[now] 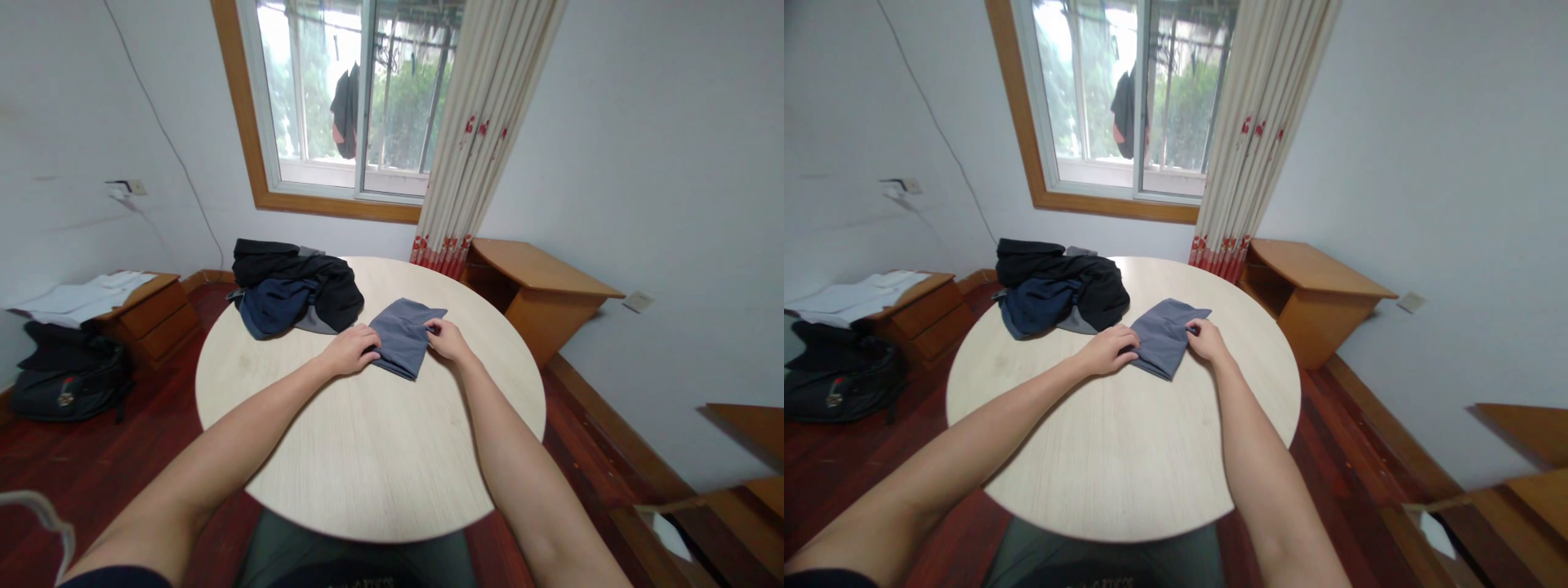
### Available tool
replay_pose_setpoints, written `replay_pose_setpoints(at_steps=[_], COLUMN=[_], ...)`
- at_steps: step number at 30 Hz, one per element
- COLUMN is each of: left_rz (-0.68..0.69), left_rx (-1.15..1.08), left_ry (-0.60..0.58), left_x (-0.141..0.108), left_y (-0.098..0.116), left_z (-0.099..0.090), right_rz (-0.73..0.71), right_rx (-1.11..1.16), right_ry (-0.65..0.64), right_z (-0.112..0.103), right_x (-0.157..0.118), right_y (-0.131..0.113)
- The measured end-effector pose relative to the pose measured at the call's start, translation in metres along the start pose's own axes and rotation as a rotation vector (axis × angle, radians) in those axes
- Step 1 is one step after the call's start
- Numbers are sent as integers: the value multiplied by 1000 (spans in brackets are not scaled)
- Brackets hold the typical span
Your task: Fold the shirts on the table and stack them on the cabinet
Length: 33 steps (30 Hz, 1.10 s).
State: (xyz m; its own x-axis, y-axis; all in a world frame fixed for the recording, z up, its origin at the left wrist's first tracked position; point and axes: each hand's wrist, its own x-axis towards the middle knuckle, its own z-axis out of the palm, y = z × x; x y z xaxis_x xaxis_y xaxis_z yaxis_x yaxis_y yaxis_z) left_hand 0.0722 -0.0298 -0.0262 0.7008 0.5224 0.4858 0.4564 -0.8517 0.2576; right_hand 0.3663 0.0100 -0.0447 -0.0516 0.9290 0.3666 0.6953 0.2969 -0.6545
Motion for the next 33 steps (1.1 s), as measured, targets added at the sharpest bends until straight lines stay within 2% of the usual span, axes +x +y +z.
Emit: replay_pose_setpoints(at_steps=[3, 5, 8, 11, 14, 18, 22, 26, 30, 33], left_rz=[-74, -171, -353, -492, -574, -616, -635, -577, -358, -140], left_rx=[-29, -103, -213, -262, -310, -375, -412, -412, -173, -24], left_ry=[51, 121, 289, 456, 553, 633, 605, 535, 359, 195], left_x=[-1, -2, -3, -3, -4, -3, -3, -6, -10, -9], left_y=[-1, -3, -10, -19, -27, -32, -33, -32, -26, -16], left_z=[0, -2, -9, -18, -26, -30, -27, -24, -30, -33], right_rz=[-26, -23, -41, -66, -86, -133, -162, -113, 19, 23], right_rx=[43, 53, 99, 198, 210, 96, 32, -122, -162, -136], right_ry=[-48, -27, -15, -62, -64, -64, -110, -56, 13, 69], right_z=[0, -1, -2, -2, -2, -1, 5, 11, 14, 16], right_x=[-1, -1, -3, -5, -5, -6, -5, -2, 1, 3], right_y=[-6, -10, -15, -23, -32, -37, -30, -18, -4, 4])
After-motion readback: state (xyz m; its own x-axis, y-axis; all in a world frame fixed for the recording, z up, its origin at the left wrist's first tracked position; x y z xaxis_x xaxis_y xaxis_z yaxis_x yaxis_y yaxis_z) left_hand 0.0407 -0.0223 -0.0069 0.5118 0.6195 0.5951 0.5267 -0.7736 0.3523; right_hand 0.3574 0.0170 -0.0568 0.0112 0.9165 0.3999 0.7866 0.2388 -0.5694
